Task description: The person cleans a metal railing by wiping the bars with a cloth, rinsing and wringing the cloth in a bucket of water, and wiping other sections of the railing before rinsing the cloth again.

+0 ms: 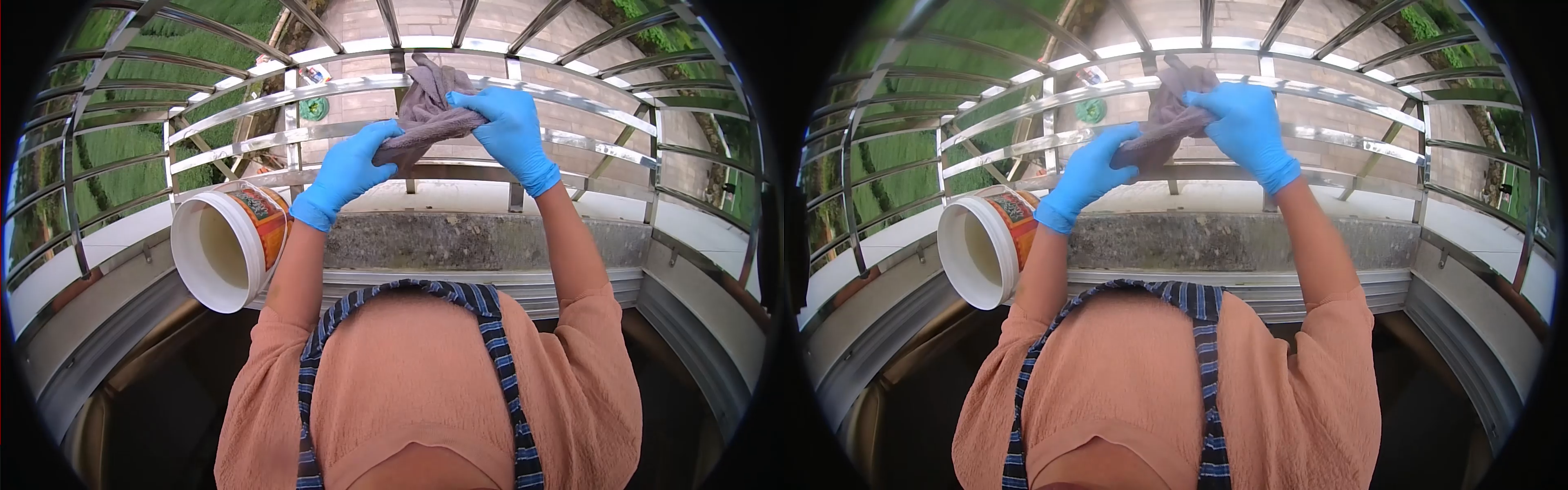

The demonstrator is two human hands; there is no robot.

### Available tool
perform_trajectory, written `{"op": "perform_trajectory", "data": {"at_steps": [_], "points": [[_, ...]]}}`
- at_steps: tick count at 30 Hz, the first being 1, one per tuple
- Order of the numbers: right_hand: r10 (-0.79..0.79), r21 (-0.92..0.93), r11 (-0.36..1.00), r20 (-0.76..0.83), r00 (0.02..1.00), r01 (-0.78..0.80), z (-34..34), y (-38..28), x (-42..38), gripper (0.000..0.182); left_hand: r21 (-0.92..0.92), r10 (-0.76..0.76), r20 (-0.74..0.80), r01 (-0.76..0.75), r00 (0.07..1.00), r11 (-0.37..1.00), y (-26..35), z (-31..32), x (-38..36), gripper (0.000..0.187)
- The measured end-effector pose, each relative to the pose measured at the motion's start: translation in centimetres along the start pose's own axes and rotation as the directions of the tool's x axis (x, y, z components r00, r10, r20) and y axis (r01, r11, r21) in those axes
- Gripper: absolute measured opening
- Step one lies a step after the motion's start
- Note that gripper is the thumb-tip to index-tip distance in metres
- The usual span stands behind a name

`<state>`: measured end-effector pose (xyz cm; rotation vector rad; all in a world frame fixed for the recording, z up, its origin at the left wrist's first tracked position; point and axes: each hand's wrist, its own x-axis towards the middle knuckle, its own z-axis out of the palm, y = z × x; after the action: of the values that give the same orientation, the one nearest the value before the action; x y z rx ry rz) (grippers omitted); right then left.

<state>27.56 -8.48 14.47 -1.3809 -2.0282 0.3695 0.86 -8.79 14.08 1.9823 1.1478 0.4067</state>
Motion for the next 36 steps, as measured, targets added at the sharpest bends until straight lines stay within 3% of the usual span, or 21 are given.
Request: {"op": "perform_trajectory", "data": {"at_steps": [3,6,7,10,13,16,20,21,23,24,26,27,30,31,34,36], "points": [[-0.017,0.163,0.986,-0.063,0.998,0.027,1.2,0.2,-0.8,0.021,-0.038,-0.237,0.249,0.254,0.939,0.967,-0.4,0.8,1.1,0.053],[0.039,0.267,0.964,-0.077,0.996,-0.017,2.0,0.6,-1.9,0.014,0.057,-0.203,0.453,0.199,0.868,0.978,-0.2,1.4,1.9,0.057],[0.099,0.348,0.935,-0.073,0.992,-0.068,2.2,0.8,-2.2,0.015,-0.118,-0.148,0.45,0.223,0.881,0.968,-1.2,2.1,2.0,0.059],[0.202,0.543,0.825,-0.023,0.979,-0.158,1.8,0.5,-2.3,0.019,-0.372,-0.164,0.573,0.433,0.803,0.821,-2.3,1.8,2.8,0.055],[0.23,0.652,0.725,0.074,0.97,-0.221,1.5,0.1,-2.6,0.022,-0.222,-0.22,0.186,0.26,0.957,0.94,-2.0,4.2,2.2,0.046],[0.217,0.697,0.669,0.15,0.965,-0.258,1.2,-0.9,-2.2,0.024,-0.14,-0.243,0.475,0.346,0.846,0.928,-0.3,3.1,2.2,0.043],[0.204,0.66,0.708,0.151,0.967,-0.253,1.2,-1.0,-2.1,0.026,0.003,0.044,0.299,-0.047,0.953,0.999,-1.2,3.8,2.6,0.02],[0.21,0.629,0.724,0.192,0.959,-0.285,1.0,-0.6,-2.1,0.025,-0.273,-0.007,0.203,0.064,0.979,0.96,-1.5,3.5,2.4,0.016],[0.229,0.559,0.754,0.27,0.935,-0.346,0.2,0.7,-2.2,0.026,-0.755,-0.175,0.07,0.167,0.982,0.634,-2.7,2.5,1.8,0.011],[0.225,0.437,0.804,0.403,0.887,-0.403,-0.4,0.8,-1.8,0.028,-0.802,-0.27,-0.017,0.148,0.963,0.579,-2.0,1.3,1.6,0.007],[0.242,0.169,0.882,0.639,0.73,-0.44,-1.5,0.8,-0.4,0.036,-0.732,-0.339,-0.074,0.18,0.938,0.658,-3.6,-0.3,2.1,0.009],[0.241,0.111,0.898,0.684,0.689,-0.425,-0.7,1.2,-0.2,0.045,-0.724,-0.362,-0.151,0.146,0.92,0.674,-3.7,-0.4,2.8,0.01],[0.179,0.385,0.677,0.741,0.647,-0.628,0.6,1.9,2.3,0.044,-0.686,-0.411,-0.339,0.077,0.846,0.724,-4.5,-0.8,5.5,0.015],[0.16,0.42,0.651,0.738,0.655,-0.632,1.2,3.4,3.4,0.042,-0.675,-0.429,-0.371,0.077,0.824,0.734,-5.4,-1.0,6.4,0.017],[0.388,0.498,0.581,0.525,0.758,-0.643,5.4,5.6,6.7,0.036,-0.56,-0.416,-0.456,0.11,0.787,0.822,-7.8,-1.2,9.6,0.024],[0.486,0.392,0.669,0.412,0.771,-0.631,9.9,8.6,8.5,0.035,-0.4,-0.392,-0.49,0.199,0.779,0.895,-9.2,-1.3,11.7,0.028]]}}
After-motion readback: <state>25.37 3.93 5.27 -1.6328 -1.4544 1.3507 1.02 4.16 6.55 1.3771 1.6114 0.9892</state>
